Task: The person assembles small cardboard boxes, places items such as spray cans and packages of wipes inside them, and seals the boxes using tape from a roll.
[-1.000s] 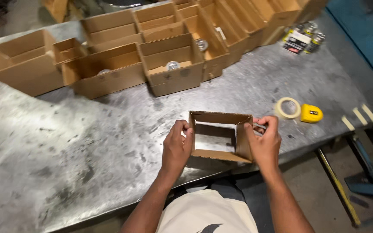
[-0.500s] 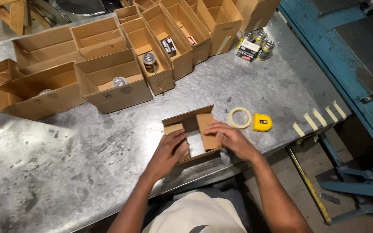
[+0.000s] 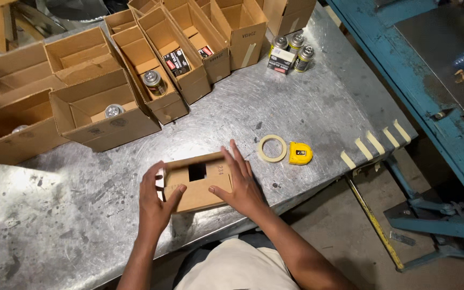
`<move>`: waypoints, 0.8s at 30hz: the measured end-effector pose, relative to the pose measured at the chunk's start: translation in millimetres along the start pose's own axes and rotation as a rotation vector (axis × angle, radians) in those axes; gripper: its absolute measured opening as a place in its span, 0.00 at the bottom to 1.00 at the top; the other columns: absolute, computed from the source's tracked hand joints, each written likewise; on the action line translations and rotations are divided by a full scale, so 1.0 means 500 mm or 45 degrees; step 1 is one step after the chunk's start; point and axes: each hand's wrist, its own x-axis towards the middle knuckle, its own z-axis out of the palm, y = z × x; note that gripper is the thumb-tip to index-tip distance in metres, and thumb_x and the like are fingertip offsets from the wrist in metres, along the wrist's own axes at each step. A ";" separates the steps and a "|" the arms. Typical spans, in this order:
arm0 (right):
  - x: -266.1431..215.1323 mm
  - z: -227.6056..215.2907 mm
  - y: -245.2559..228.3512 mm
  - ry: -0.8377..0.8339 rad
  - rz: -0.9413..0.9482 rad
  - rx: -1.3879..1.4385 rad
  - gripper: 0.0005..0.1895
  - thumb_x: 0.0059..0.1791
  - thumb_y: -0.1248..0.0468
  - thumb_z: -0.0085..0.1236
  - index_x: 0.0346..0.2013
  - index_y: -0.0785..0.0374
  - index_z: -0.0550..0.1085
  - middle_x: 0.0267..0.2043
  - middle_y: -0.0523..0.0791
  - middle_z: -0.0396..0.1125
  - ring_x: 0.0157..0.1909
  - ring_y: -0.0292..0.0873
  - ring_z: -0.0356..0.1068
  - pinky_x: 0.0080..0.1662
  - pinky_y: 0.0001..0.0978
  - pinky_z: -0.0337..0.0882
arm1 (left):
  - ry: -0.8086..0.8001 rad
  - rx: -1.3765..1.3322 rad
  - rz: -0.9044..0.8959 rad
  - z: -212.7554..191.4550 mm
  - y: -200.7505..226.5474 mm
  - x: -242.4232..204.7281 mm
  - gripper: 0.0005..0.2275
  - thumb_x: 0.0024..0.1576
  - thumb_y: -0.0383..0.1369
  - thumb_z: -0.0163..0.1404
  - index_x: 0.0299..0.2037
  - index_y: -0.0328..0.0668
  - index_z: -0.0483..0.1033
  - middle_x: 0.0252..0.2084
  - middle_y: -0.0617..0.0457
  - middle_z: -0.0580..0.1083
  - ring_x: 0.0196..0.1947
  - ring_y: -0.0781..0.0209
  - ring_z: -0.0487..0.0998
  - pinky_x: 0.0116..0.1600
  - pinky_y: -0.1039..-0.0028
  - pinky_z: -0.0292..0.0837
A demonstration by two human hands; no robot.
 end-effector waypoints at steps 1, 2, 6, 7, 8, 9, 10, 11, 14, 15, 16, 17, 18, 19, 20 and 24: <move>-0.005 0.011 0.011 -0.028 -0.016 -0.044 0.55 0.52 0.50 0.79 0.88 0.55 0.60 0.92 0.55 0.49 0.77 0.61 0.68 0.73 0.57 0.74 | 0.069 0.034 0.088 0.013 -0.022 -0.004 0.32 0.62 0.39 0.71 0.76 0.43 0.74 0.76 0.39 0.73 0.65 0.35 0.79 0.63 0.51 0.82; -0.014 0.022 0.021 -0.057 -0.028 -0.092 0.48 0.54 0.49 0.77 0.86 0.54 0.66 0.93 0.53 0.50 0.83 0.64 0.62 0.79 0.57 0.67 | 0.134 0.064 0.175 0.027 -0.045 -0.010 0.20 0.65 0.39 0.70 0.65 0.42 0.85 0.73 0.43 0.79 0.67 0.36 0.82 0.67 0.52 0.82; -0.054 0.057 0.058 -0.101 -0.102 -0.139 0.36 0.68 0.49 0.51 0.91 0.50 0.58 0.96 0.50 0.44 0.96 0.61 0.42 0.84 0.61 0.56 | 0.033 -0.207 0.176 0.042 -0.032 -0.044 0.19 0.76 0.38 0.49 0.75 0.43 0.79 0.89 0.37 0.64 0.88 0.41 0.66 0.80 0.54 0.73; -0.059 0.060 0.053 -0.113 -0.069 -0.032 0.35 0.70 0.52 0.45 0.92 0.51 0.52 0.97 0.51 0.35 0.97 0.60 0.36 0.86 0.60 0.52 | 0.009 -0.187 0.144 0.050 -0.030 -0.052 0.23 0.77 0.42 0.44 0.80 0.45 0.73 0.92 0.38 0.55 0.91 0.41 0.58 0.83 0.53 0.65; -0.064 0.066 0.046 -0.121 -0.035 0.076 0.35 0.71 0.54 0.40 0.93 0.52 0.46 0.98 0.53 0.26 0.98 0.59 0.31 0.88 0.58 0.47 | -0.017 -0.164 0.113 0.055 -0.029 -0.059 0.26 0.78 0.45 0.39 0.85 0.47 0.67 0.95 0.38 0.47 0.94 0.40 0.49 0.86 0.53 0.56; -0.063 0.057 0.031 -0.114 -0.030 0.071 0.35 0.71 0.54 0.40 0.93 0.52 0.46 0.98 0.53 0.26 0.98 0.59 0.31 0.88 0.58 0.47 | -0.025 -0.168 0.118 0.060 -0.019 -0.063 0.26 0.78 0.45 0.39 0.85 0.47 0.67 0.95 0.38 0.47 0.94 0.40 0.49 0.86 0.53 0.56; -0.064 0.047 0.017 -0.152 0.137 0.001 0.35 0.71 0.57 0.39 0.93 0.47 0.43 0.97 0.48 0.20 0.97 0.60 0.30 0.87 0.67 0.46 | -0.118 -0.140 0.035 0.067 -0.008 -0.068 0.29 0.77 0.48 0.37 0.87 0.53 0.57 0.96 0.45 0.39 0.93 0.38 0.49 0.80 0.42 0.67; -0.064 0.036 0.003 -0.191 0.304 -0.068 0.37 0.71 0.60 0.38 0.93 0.43 0.39 0.96 0.42 0.13 0.95 0.62 0.28 0.85 0.76 0.45 | -0.211 -0.111 -0.047 0.075 0.003 -0.072 0.32 0.75 0.50 0.35 0.90 0.60 0.47 0.97 0.53 0.32 0.93 0.35 0.48 0.74 0.32 0.78; -0.077 0.004 0.055 -0.034 0.082 -0.020 0.34 0.70 0.63 0.38 0.92 0.56 0.49 0.98 0.56 0.28 0.97 0.63 0.33 0.87 0.56 0.51 | -0.312 -0.018 0.202 0.102 0.019 -0.089 0.40 0.76 0.47 0.43 0.91 0.39 0.34 0.95 0.41 0.31 0.95 0.41 0.32 0.92 0.49 0.40; -0.079 0.003 0.078 -0.014 0.100 -0.027 0.34 0.70 0.63 0.38 0.92 0.56 0.49 0.98 0.56 0.28 0.97 0.63 0.33 0.87 0.56 0.51 | -0.336 -0.021 0.215 0.116 0.011 -0.088 0.40 0.76 0.47 0.43 0.91 0.39 0.34 0.95 0.41 0.31 0.95 0.41 0.32 0.92 0.49 0.40; -0.082 0.000 0.100 0.005 0.051 -0.018 0.33 0.71 0.62 0.39 0.92 0.56 0.50 0.98 0.55 0.31 0.97 0.60 0.34 0.86 0.54 0.55 | -0.274 0.137 0.356 0.131 0.004 -0.086 0.39 0.76 0.47 0.45 0.90 0.34 0.40 0.95 0.36 0.37 0.94 0.30 0.33 0.90 0.41 0.41; -0.086 -0.006 0.123 0.023 0.002 -0.011 0.32 0.71 0.61 0.40 0.92 0.57 0.52 0.98 0.54 0.34 0.98 0.58 0.35 0.84 0.53 0.58 | -0.208 0.291 0.500 0.147 -0.001 -0.084 0.39 0.76 0.47 0.48 0.89 0.28 0.47 0.94 0.31 0.44 0.92 0.19 0.33 0.89 0.33 0.42; -0.084 -0.010 0.111 0.048 0.014 -0.021 0.32 0.71 0.61 0.40 0.92 0.57 0.52 0.98 0.54 0.34 0.98 0.58 0.35 0.84 0.53 0.58 | -0.226 0.284 0.522 0.158 -0.011 -0.080 0.39 0.76 0.47 0.48 0.89 0.28 0.47 0.94 0.31 0.44 0.92 0.19 0.33 0.89 0.33 0.42; -0.081 -0.016 0.100 0.037 0.076 0.028 0.32 0.71 0.59 0.39 0.92 0.57 0.54 0.98 0.53 0.35 0.97 0.56 0.36 0.84 0.51 0.57 | -0.141 0.526 0.619 0.169 -0.021 -0.076 0.35 0.77 0.49 0.45 0.89 0.36 0.53 0.93 0.37 0.50 0.92 0.26 0.42 0.89 0.33 0.45; -0.076 -0.019 0.089 0.022 0.134 0.084 0.31 0.71 0.57 0.37 0.91 0.57 0.55 0.98 0.52 0.35 0.97 0.55 0.37 0.84 0.49 0.55 | -0.046 0.772 0.709 0.178 -0.032 -0.071 0.32 0.77 0.50 0.43 0.89 0.45 0.59 0.93 0.42 0.56 0.92 0.32 0.50 0.88 0.33 0.48; -0.080 -0.020 0.113 0.094 0.150 0.078 0.31 0.70 0.55 0.42 0.89 0.57 0.61 0.97 0.51 0.41 0.95 0.53 0.47 0.83 0.45 0.57 | -0.119 0.706 0.711 0.164 -0.030 -0.060 0.30 0.79 0.48 0.38 0.88 0.43 0.62 0.89 0.42 0.63 0.89 0.36 0.59 0.89 0.39 0.46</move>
